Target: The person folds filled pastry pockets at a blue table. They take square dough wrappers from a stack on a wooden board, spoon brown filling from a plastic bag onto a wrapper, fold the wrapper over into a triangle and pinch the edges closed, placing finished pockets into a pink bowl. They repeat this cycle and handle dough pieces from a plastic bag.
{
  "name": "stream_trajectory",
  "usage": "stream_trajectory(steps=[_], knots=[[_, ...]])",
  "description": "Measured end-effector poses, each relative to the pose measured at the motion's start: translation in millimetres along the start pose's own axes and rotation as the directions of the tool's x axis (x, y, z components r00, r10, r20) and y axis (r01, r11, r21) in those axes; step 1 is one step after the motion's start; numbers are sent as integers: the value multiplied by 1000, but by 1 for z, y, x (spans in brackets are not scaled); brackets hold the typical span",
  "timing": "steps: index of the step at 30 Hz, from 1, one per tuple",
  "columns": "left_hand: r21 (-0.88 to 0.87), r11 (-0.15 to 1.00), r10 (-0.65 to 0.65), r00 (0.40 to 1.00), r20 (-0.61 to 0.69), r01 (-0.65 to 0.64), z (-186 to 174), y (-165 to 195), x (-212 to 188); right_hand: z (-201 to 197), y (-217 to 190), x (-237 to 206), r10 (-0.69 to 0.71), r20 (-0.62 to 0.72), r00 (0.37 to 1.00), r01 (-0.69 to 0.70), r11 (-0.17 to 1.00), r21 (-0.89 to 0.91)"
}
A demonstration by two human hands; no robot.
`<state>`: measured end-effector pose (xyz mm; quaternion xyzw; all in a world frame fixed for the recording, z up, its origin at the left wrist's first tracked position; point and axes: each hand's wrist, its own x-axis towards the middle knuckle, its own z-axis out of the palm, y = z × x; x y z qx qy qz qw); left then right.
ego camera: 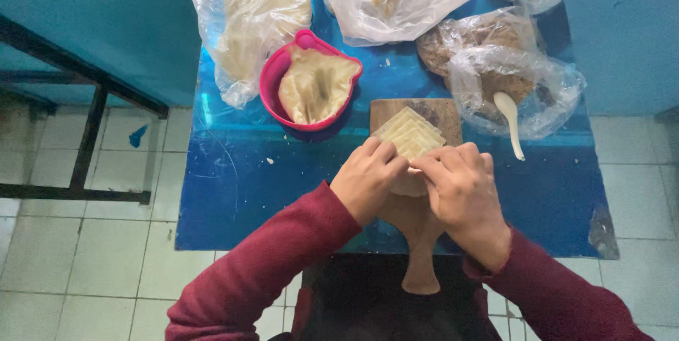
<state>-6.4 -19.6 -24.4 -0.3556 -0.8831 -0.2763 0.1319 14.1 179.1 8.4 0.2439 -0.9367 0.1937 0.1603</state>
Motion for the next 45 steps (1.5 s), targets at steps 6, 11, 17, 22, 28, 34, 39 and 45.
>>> stream_trajectory(steps=[6,11,17,22,28,34,39,45], knots=[[15,982,-185,981,-65,187,-5,8,-3,3,-8,-3,-40,-16,999,39,996,-84],[-56,926,-378,916,-134,374,-7,21,-16,6,1,11,12,27,1000,-10,999,-52],[-179,894,-437,888,-144,411,-5,22,-19,-31,43,78,57,352,934,-76,996,41],[-209,903,-412,894,-177,375,-6,22,-19,-70,54,161,178,224,958,-224,953,202],[-231,888,-442,878,-183,398,-6,25,-24,-91,40,119,92,-184,979,-59,982,178],[-208,888,-447,875,-186,410,-5,26,-23,-82,65,29,420,106,901,-391,894,-218],[-205,892,-441,877,-193,403,-4,30,-18,-50,92,-4,513,108,852,-488,851,-191],[-203,888,-450,870,-202,413,-4,31,-15,-44,98,-4,505,-42,862,-506,855,-114]])
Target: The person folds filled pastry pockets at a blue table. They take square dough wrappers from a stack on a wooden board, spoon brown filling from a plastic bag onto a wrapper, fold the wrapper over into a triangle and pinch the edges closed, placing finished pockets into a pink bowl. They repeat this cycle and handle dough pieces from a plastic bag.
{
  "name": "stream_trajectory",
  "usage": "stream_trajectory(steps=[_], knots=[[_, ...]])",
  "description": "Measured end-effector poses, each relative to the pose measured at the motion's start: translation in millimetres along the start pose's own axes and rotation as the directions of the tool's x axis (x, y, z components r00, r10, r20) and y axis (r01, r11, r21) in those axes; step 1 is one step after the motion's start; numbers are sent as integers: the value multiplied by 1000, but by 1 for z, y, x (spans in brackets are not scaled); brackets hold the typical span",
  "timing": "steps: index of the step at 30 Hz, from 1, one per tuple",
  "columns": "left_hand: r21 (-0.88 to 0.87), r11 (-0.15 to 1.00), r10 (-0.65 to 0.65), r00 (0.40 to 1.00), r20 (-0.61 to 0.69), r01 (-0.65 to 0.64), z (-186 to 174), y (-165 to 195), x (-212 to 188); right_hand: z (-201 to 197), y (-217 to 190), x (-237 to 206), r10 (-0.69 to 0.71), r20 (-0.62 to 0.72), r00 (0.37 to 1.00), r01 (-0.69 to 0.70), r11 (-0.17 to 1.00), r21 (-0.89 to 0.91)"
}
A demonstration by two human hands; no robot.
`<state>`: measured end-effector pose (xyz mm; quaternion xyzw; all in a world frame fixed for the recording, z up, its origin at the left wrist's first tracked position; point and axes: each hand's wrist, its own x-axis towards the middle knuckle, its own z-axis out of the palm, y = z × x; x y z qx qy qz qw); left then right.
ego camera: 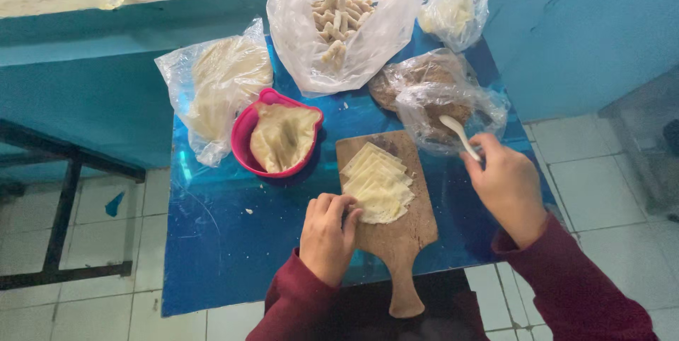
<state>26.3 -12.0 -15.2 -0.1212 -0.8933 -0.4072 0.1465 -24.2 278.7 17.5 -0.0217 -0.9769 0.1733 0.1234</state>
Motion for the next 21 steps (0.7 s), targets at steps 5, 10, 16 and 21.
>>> stream_trajectory(steps=[5,10,16,21], knots=[[16,1000,-14,1000,7,14,2,2,1,-7,1,22,-176,-219,960,198,977,81],[47,998,-33,999,4,33,2,5,2,-8,6,40,-199,-270,942,265,934,239],[103,990,-100,995,31,96,0,12,6,3,19,50,114,-95,989,-62,897,439],[137,988,-82,996,46,75,1,21,12,20,36,56,153,52,987,-147,722,676]])
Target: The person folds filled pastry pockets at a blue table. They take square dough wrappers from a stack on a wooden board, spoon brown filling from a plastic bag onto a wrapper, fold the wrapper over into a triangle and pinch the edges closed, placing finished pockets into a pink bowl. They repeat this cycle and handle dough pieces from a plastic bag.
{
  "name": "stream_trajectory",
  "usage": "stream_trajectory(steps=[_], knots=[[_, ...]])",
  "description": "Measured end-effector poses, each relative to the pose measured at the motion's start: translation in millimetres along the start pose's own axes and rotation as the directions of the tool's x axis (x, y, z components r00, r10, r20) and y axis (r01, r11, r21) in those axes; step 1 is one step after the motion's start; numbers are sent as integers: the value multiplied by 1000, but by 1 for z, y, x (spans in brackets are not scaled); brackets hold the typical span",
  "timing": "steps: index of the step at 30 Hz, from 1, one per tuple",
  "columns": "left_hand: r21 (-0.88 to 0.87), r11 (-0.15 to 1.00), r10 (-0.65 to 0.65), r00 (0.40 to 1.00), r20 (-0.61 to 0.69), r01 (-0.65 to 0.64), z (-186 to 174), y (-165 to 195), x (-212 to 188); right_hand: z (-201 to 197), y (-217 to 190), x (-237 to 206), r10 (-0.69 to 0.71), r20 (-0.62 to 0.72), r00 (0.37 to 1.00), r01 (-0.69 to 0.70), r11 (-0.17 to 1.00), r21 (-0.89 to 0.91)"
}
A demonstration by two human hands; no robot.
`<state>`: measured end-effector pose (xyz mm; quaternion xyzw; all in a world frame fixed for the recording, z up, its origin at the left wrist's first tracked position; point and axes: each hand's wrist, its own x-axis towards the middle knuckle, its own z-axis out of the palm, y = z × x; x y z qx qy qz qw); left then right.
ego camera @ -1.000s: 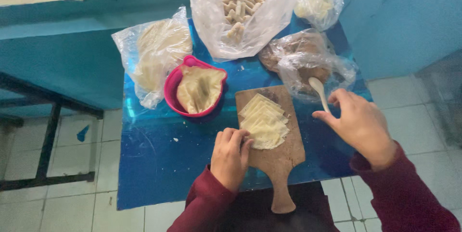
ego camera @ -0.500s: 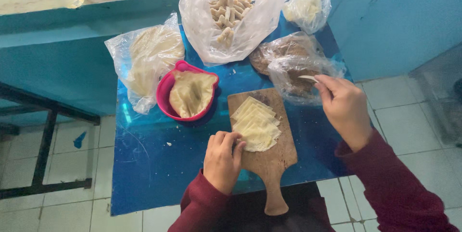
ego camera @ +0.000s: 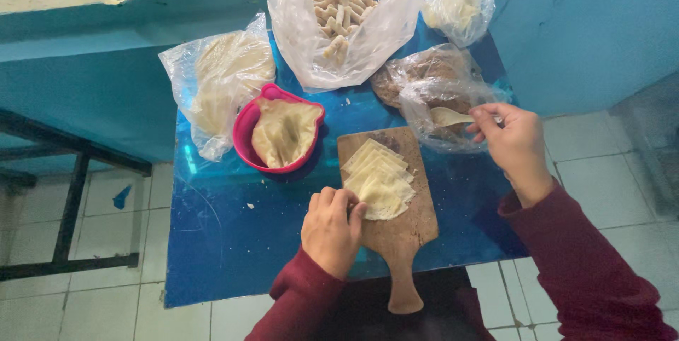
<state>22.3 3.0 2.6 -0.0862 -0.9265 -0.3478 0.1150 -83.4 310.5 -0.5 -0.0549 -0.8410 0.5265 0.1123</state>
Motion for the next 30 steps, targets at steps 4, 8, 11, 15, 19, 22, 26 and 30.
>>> stream_trajectory(steps=[4,8,11,15,19,22,26,30], knots=[[-36,995,91,993,-70,-94,1,5,-1,-9,14,4,140,35,990,-144,972,186],[-99,994,49,998,33,-46,5,6,-3,-23,19,2,216,36,976,-217,934,283],[-163,986,35,999,-9,-36,11,6,-4,-34,12,-6,241,28,970,-238,922,305],[-356,931,-106,993,-42,84,17,5,-5,-45,-5,-30,245,47,968,-245,903,354],[-457,847,-265,961,79,271,12,3,-9,-32,-21,-59,291,156,944,-329,873,359],[-370,914,-184,983,-16,165,5,2,-16,-12,-32,-82,323,259,910,-391,876,283],[-147,989,-12,984,-178,-15,5,1,-21,11,-47,-101,305,343,888,-393,891,226],[-165,981,-123,988,-97,106,5,-3,-25,25,-62,-118,213,306,928,-244,968,65]])
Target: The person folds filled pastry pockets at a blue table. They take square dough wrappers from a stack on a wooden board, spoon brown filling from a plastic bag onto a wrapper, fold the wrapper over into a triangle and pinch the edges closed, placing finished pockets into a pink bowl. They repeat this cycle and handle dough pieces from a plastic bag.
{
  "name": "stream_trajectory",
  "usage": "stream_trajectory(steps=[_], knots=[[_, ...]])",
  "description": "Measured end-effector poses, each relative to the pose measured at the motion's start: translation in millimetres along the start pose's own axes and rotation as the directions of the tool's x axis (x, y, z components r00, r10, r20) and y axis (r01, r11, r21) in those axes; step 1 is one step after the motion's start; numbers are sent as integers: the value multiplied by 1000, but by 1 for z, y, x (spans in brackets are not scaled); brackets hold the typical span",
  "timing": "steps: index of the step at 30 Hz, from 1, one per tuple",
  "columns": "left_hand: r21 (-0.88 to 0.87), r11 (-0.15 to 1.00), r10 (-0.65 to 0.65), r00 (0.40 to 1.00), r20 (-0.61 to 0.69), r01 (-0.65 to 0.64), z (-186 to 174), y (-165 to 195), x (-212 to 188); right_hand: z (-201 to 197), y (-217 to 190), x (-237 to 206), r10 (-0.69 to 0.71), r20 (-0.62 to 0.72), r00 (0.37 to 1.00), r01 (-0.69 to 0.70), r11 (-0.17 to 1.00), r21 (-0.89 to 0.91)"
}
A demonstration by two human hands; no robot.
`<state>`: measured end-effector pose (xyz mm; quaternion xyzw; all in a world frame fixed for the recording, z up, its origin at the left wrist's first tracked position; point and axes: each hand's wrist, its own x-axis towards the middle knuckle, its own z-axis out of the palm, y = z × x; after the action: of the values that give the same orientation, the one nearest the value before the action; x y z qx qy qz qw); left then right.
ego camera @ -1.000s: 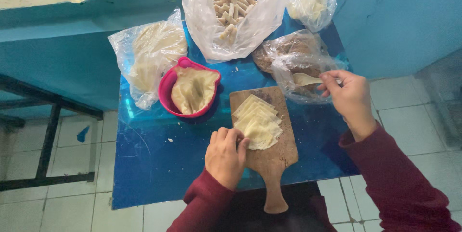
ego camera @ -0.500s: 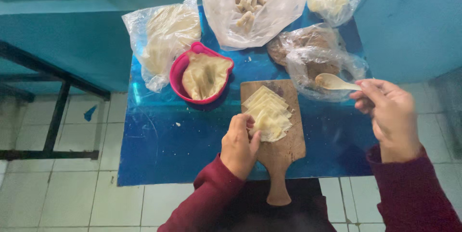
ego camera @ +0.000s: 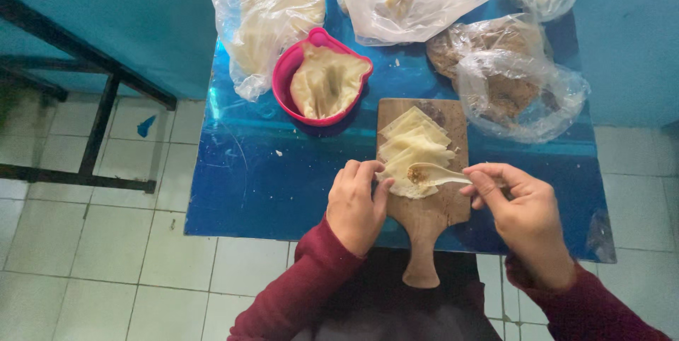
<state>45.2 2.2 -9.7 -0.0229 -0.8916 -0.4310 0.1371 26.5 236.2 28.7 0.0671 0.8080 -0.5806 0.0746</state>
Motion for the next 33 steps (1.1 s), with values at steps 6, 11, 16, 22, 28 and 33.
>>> stream_trajectory(steps=[6,11,16,22,28,33], knots=[[7,999,48,999,4,-48,-2,-6,3,13,-10,-23,-484,63,873,471,803,-365],[7,996,93,995,26,-93,-4,-4,3,9,-12,-26,-704,289,649,729,466,-502],[25,989,143,988,50,-144,-3,2,5,3,1,-28,-742,297,601,754,402,-520],[-9,988,157,985,65,-157,-2,7,5,-38,19,-12,-758,-130,639,356,442,-823],[-140,972,201,977,73,-190,-1,7,5,-44,9,32,-666,-132,734,185,383,-905],[-176,964,219,969,112,-197,-4,1,6,-7,-2,6,-624,-88,776,268,454,-850]])
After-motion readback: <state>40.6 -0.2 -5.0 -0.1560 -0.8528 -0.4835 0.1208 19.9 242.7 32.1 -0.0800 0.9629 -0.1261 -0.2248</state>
